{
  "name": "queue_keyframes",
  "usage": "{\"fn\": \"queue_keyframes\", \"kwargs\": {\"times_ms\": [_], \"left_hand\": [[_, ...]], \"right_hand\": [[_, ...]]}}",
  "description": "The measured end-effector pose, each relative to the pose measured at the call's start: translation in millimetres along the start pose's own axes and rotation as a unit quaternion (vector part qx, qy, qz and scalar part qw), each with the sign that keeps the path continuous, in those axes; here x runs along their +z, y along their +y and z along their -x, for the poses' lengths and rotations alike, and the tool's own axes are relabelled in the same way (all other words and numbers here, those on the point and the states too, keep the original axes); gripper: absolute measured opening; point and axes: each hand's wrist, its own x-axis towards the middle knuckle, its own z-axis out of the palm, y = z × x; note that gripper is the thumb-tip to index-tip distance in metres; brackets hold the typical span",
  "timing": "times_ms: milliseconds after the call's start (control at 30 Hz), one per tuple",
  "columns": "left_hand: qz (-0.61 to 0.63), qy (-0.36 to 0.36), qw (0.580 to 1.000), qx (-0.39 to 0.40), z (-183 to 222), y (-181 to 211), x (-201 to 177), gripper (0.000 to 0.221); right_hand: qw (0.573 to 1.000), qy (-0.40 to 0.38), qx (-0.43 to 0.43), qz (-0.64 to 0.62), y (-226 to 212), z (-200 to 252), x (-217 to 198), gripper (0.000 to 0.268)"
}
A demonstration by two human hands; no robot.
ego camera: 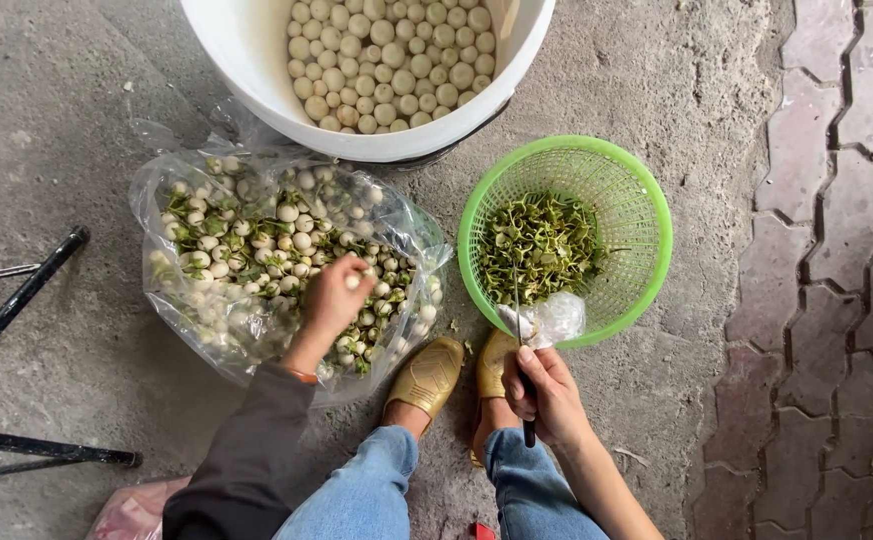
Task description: Trimming the stems off small eggplants using a knife and sorting them into a bucket and a basket.
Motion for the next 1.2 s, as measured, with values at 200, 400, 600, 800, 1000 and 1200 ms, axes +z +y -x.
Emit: {"fn": "queue_keyframes", "kwargs": {"times_ms": [200, 400, 600, 800, 1000, 1200], "left_hand": [[-0.265, -0.045, 0.962, 0.056, -10, -49, 30, 0.037], [-0.235, -0.093, 0.967, 0.037, -20, -31, 26, 0.040], [0.194, -0.107, 0.975, -0.022, 9, -13, 13, 0.037], [0.597, -0.273, 0.745, 0.117, 88, 53, 29, 0.030], [0.647, -0.297, 0.702, 0.012, 107, 60, 54, 0.038], [0.595, -0.301, 0.741, 0.080, 117, 91, 40, 0.031]], "right_hand": [[1.000, 0.000, 0.013, 0.010, 2, -2, 4, 0.019], [0.999, -0.004, 0.020, 0.026, 5, -4, 6, 0.033], [0.993, -0.018, 0.021, 0.118, -1, 0, 15, 0.045], [0.943, -0.159, 0.036, 0.288, 12, 5, 13, 0.034], [0.930, -0.197, -0.015, 0.310, 13, 9, 5, 0.028], [0.896, -0.188, -0.136, 0.379, 7, 7, 2, 0.059]]}}
